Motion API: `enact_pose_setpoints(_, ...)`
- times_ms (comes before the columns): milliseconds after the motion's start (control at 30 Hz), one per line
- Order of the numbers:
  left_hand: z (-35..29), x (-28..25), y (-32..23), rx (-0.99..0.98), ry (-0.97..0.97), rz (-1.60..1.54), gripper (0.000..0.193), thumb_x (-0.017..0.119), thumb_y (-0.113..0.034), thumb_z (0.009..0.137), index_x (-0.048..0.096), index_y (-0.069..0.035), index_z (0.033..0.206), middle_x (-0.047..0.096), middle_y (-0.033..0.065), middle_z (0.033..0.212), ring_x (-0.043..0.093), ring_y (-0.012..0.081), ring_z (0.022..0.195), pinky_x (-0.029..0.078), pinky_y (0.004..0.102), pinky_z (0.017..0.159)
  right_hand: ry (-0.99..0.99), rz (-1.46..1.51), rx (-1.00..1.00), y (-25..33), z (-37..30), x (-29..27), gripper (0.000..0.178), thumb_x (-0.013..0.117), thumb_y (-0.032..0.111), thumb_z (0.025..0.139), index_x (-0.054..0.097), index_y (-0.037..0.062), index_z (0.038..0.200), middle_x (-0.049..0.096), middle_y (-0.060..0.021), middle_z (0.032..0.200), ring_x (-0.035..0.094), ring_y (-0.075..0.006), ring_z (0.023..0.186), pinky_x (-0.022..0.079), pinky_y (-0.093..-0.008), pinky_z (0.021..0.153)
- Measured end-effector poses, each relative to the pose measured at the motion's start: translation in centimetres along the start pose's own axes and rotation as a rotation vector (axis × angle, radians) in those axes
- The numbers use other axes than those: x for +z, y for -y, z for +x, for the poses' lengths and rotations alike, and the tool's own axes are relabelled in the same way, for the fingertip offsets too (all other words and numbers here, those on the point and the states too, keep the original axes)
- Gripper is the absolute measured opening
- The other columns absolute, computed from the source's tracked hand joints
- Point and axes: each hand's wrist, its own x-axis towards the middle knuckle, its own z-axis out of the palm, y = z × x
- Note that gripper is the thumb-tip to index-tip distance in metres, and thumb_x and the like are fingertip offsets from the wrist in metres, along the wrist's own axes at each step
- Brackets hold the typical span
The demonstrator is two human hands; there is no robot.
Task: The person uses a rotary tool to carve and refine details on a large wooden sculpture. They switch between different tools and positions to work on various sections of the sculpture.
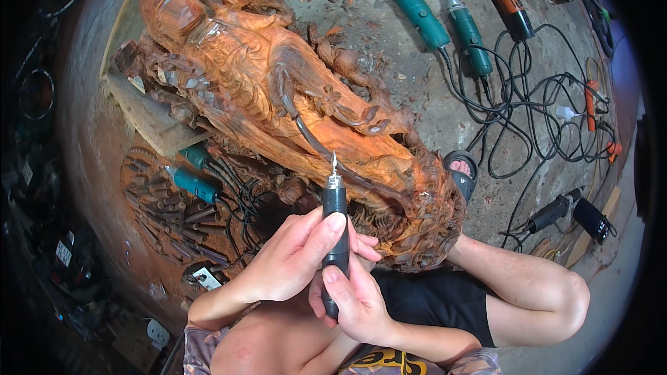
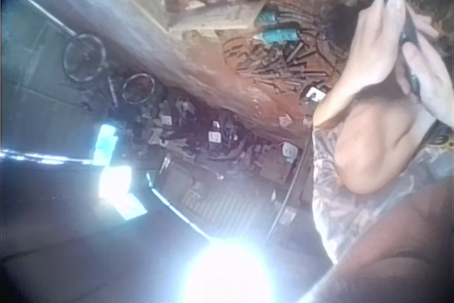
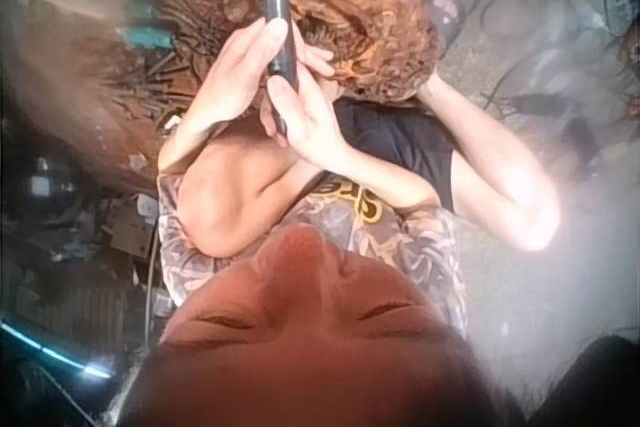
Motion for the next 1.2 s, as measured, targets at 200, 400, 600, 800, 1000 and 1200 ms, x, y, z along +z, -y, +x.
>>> enact_pose_setpoints(200,0.1,-0.7,-0.1,0.063,-0.028,-0.001,0.051,0.038,-0.047,0.106,0.054,0.000,0.095,0.070,0.0300,0.100,0.063,0.0432,0.114,0.045,0.0519,0.105,0.013,0.048,-0.019,0.4,1.1,0.6,0.043,0.044,0.027,0.108,0.037,0.0030,0.143,0.057,-0.0019,0.066,0.049,-0.0072,0.052,0.040,-0.0233,0.049)
enact_pose_setpoints(400,0.0,0.3,0.4,-0.021,0.000,0.016,0.050,0.036,-0.044,0.107,0.055,0.002,0.098,0.070,0.0286,0.101,0.063,0.0408,0.115,0.045,0.0509,0.106,-0.012,0.054,0.027,0.0,-0.4,-0.2,0.038,0.043,0.029,0.108,0.041,0.0034,0.136,0.058,-0.0020,0.068,0.050,-0.0064,0.052,0.041,-0.0227,0.049)
enact_pose_setpoints(600,0.2,0.7,0.3,-0.007,0.020,0.037,0.049,0.036,-0.042,0.108,0.055,0.001,0.097,0.070,0.0282,0.102,0.062,0.0405,0.117,0.044,0.0512,0.107,-0.014,0.018,0.012,-0.2,-1.0,-0.7,0.038,0.043,0.030,0.108,0.042,0.0041,0.136,0.059,-0.0015,0.068,0.050,-0.0062,0.052,0.041,-0.0224,0.048)
enact_pose_setpoints(800,0.0,0.2,0.4,0.021,-0.011,0.019,0.050,0.036,-0.045,0.107,0.054,0.001,0.098,0.071,0.0288,0.103,0.061,0.0418,0.119,0.044,0.0515,0.107,0.053,-0.045,0.028,0.8,-0.1,-0.5,0.040,0.036,0.031,0.109,0.034,0.0041,0.138,0.058,-0.0077,0.072,0.047,-0.0075,0.051,0.039,-0.0202,0.048)
enact_pose_setpoints(1000,0.3,1.1,0.9,-0.035,0.053,0.063,0.050,0.034,-0.042,0.108,0.056,0.001,0.098,0.071,0.0273,0.103,0.060,0.0404,0.120,0.045,0.0488,0.106,-0.037,0.051,0.057,-0.2,-1.7,-1.1,0.038,0.043,0.031,0.108,0.042,0.0044,0.136,0.058,-0.0020,0.067,0.050,-0.0064,0.051,0.041,-0.0226,0.049)
enact_pose_setpoints(1200,0.5,1.6,0.8,-0.031,0.076,0.069,0.049,0.033,-0.042,0.108,0.055,0.001,0.100,0.070,0.0280,0.108,0.059,0.0393,0.123,0.043,0.0492,0.107,-0.050,0.000,0.046,0.2,-2.1,-1.7,0.039,0.044,0.031,0.108,0.043,0.0041,0.136,0.059,-0.0019,0.068,0.051,-0.0063,0.052,0.042,-0.0230,0.049)
